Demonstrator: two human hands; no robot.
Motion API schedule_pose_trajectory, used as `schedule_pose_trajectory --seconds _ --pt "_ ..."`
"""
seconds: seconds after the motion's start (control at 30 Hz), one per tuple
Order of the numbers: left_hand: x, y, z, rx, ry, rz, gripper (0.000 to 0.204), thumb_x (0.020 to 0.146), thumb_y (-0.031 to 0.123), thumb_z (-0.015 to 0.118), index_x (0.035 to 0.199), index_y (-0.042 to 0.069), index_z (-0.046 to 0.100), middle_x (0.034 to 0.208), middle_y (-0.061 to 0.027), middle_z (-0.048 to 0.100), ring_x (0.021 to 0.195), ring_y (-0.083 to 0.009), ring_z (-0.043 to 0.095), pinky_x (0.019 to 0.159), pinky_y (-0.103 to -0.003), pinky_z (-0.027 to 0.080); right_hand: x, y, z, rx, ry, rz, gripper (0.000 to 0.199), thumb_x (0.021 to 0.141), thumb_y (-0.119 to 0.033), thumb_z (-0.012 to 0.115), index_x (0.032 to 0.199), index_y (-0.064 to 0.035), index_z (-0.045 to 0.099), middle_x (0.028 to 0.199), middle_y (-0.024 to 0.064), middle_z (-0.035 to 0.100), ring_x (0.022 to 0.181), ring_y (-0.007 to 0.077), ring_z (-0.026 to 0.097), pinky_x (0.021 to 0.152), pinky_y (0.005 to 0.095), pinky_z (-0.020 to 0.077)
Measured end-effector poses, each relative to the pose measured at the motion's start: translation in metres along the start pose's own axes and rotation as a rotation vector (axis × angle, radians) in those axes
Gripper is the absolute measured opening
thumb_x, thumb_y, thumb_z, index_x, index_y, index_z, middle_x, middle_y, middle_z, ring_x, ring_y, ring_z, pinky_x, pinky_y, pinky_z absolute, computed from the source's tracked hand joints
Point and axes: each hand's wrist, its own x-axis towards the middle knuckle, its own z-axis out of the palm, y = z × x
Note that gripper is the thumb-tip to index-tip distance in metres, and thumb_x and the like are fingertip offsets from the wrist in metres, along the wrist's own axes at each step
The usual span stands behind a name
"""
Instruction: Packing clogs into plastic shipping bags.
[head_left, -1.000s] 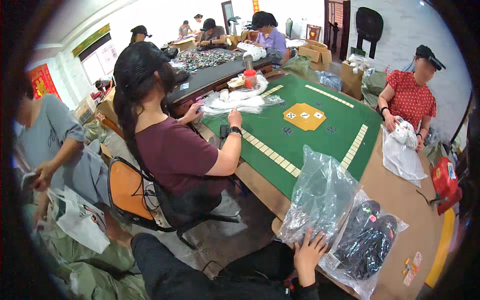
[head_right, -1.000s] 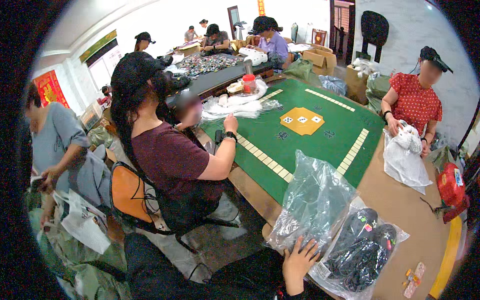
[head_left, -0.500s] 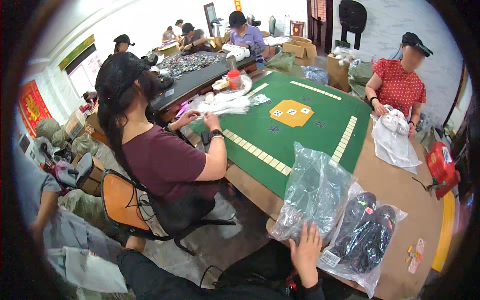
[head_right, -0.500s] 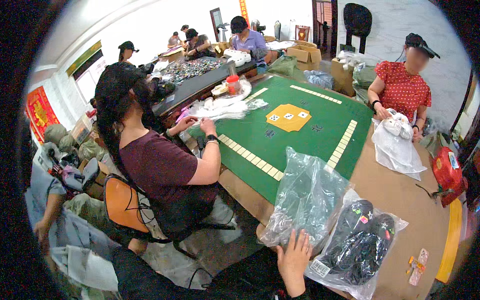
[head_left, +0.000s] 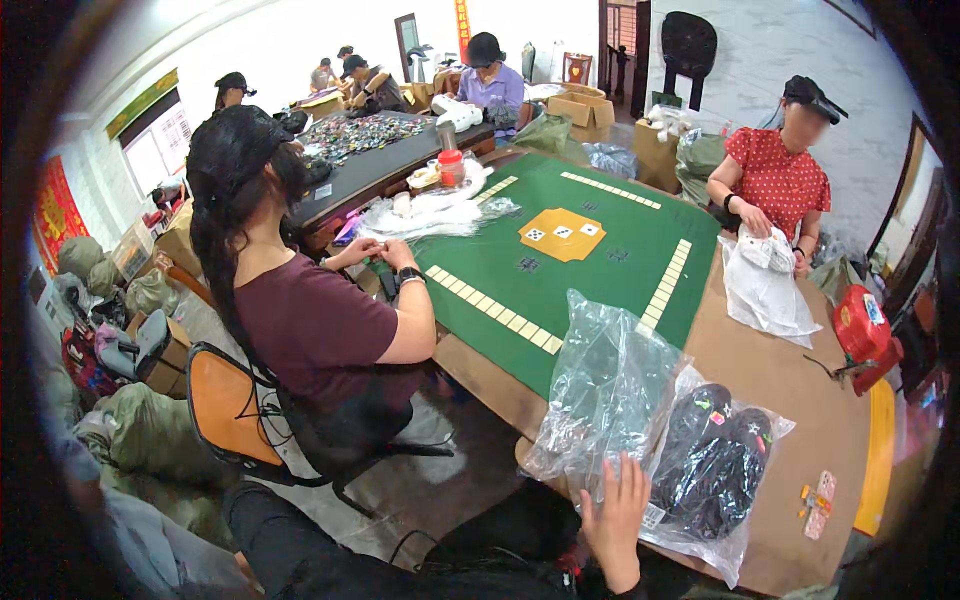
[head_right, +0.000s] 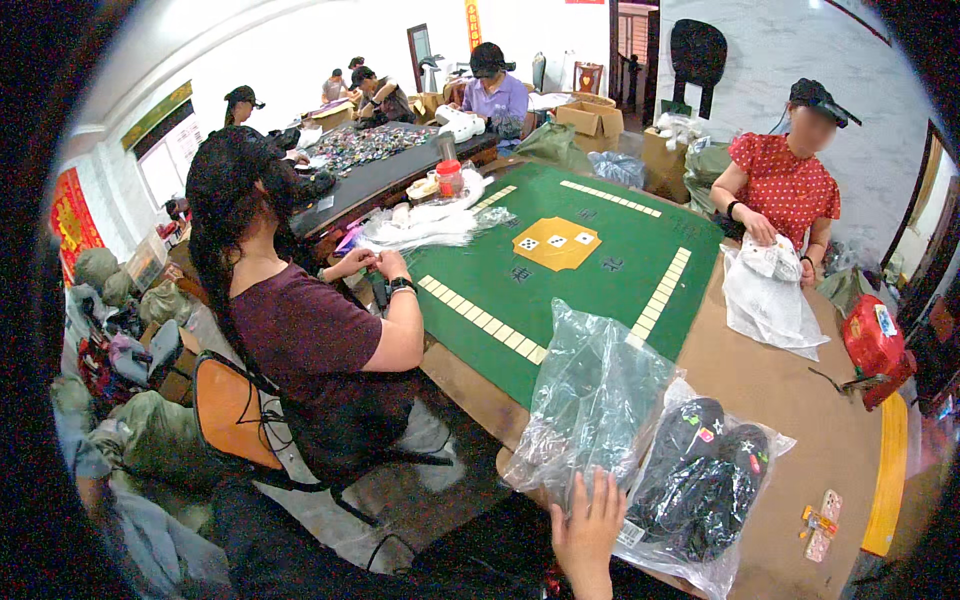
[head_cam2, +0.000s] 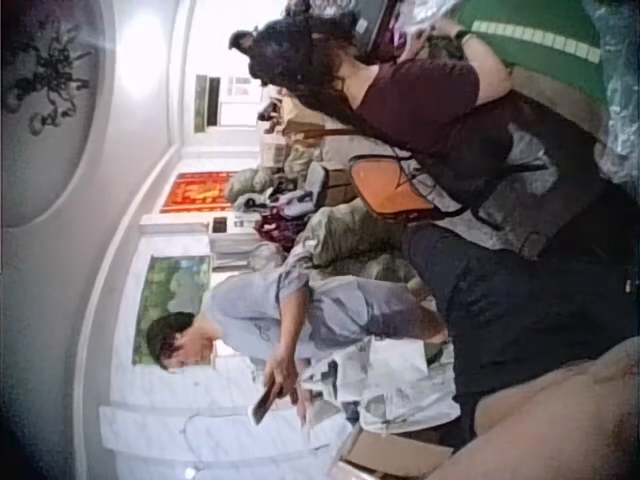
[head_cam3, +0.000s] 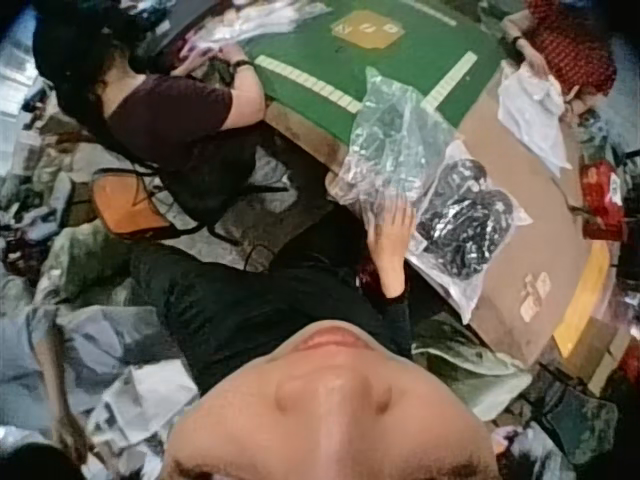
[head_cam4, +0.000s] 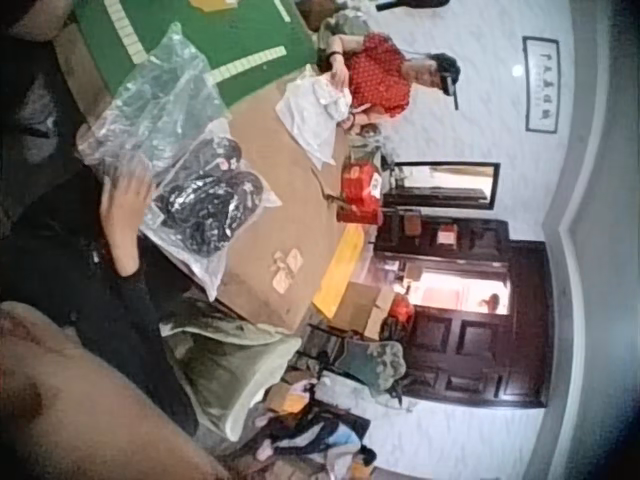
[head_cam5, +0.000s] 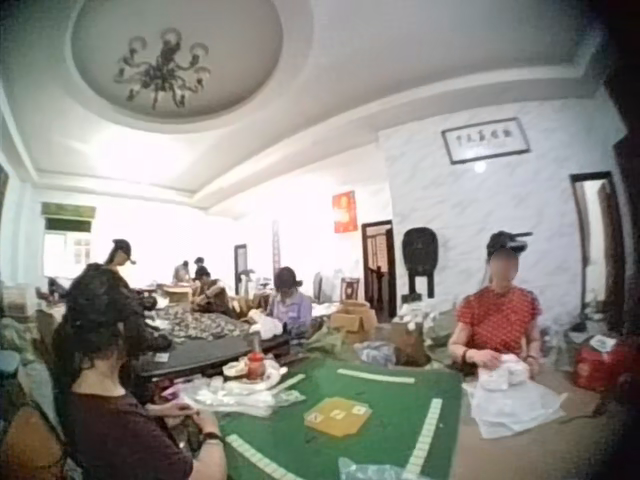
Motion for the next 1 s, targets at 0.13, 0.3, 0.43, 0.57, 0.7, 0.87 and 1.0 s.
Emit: schedule_pose_trajectory --seconds 0.13,0.3,0.43,0.57,0.7,0.87,1.0 --pt "-0.037 0.070 -0.034 0.039 0.147 0.315 0.020 0.086 0.019 0.059 0.096 0.002 0.055 0.087 -0.0131 0.057 0.080 -0.0279 0.059 0.071 -0.038 0.047 -0.019 0.027 -0.014 -0.098 0.110 0.120 0.063 0.078 -0.028 0.066 0.133 -0.0092 0.042 0.141 0.0235 0.032 0.132 0.0449 0.027 0.106 0.0616 0.0165" --pt "-0.092 0.227 -0.129 -0.065 0.677 0.968 0.043 0.081 0.029 0.067 0.114 0.005 0.054 0.114 -0.0154 0.052 0.103 -0.0291 0.053 0.088 -0.038 0.044 -0.029 0.045 -0.027 -0.326 0.085 0.320 0.068 0.075 -0.039 0.067 0.135 -0.0156 0.044 0.148 0.0242 0.020 0.135 0.0481 0.014 0.105 0.0657 0.0087" --pt "-0.067 0.300 -0.150 0.205 0.914 1.204 0.063 0.080 0.046 0.066 0.132 0.017 0.046 0.133 -0.0197 0.041 0.125 -0.0402 0.035 0.103 -0.054 0.028 -0.039 0.055 -0.022 -0.380 0.011 0.400 0.075 0.072 -0.050 0.067 0.136 -0.0191 0.044 0.149 0.0244 0.016 0.136 0.0482 0.011 0.106 0.0663 0.0058" --pt "-0.030 0.342 -0.134 0.535 0.879 1.156 0.065 0.080 0.058 0.058 0.137 0.032 0.042 0.140 -0.0238 0.033 0.129 -0.0506 0.026 0.101 -0.066 0.019 -0.038 0.056 -0.027 -0.349 0.059 0.396 0.070 0.074 -0.048 0.067 0.134 -0.0200 0.046 0.147 0.0227 0.022 0.136 0.0460 0.015 0.107 0.0643 0.0074" --pt "-0.002 0.375 -0.105 0.598 0.775 1.058 0.064 0.083 0.060 0.052 0.139 0.033 0.039 0.145 -0.0230 0.029 0.132 -0.0530 0.018 0.102 -0.067 0.016 -0.041 0.070 -0.010 -0.353 0.181 0.487 0.066 0.075 -0.039 0.068 0.134 -0.0203 0.046 0.147 0.0220 0.023 0.136 0.0459 0.016 0.106 0.0651 0.0091" --pt "0.004 0.382 -0.102 0.589 0.831 1.015 0.062 0.083 0.056 0.054 0.136 0.024 0.045 0.146 -0.0206 0.029 0.133 -0.0500 0.019 0.105 -0.065 0.011 -0.036 0.070 0.022 -0.363 0.280 0.607 0.062 0.080 -0.032 0.064 0.137 -0.0224 0.042 0.147 0.0239 0.022 0.135 0.0493 0.014 0.100 0.0719 0.0078" --pt "0.003 0.378 -0.101 0.580 0.864 1.029 0.058 0.082 0.051 0.057 0.133 0.024 0.049 0.145 -0.0193 0.031 0.133 -0.0484 0.022 0.105 -0.065 0.013 -0.040 0.074 0.029 -0.365 0.382 0.478 0.061 0.081 -0.033 0.064 0.137 -0.0204 0.041 0.144 0.0228 0.025 0.132 0.0511 0.017 0.098 0.0739 0.0064"
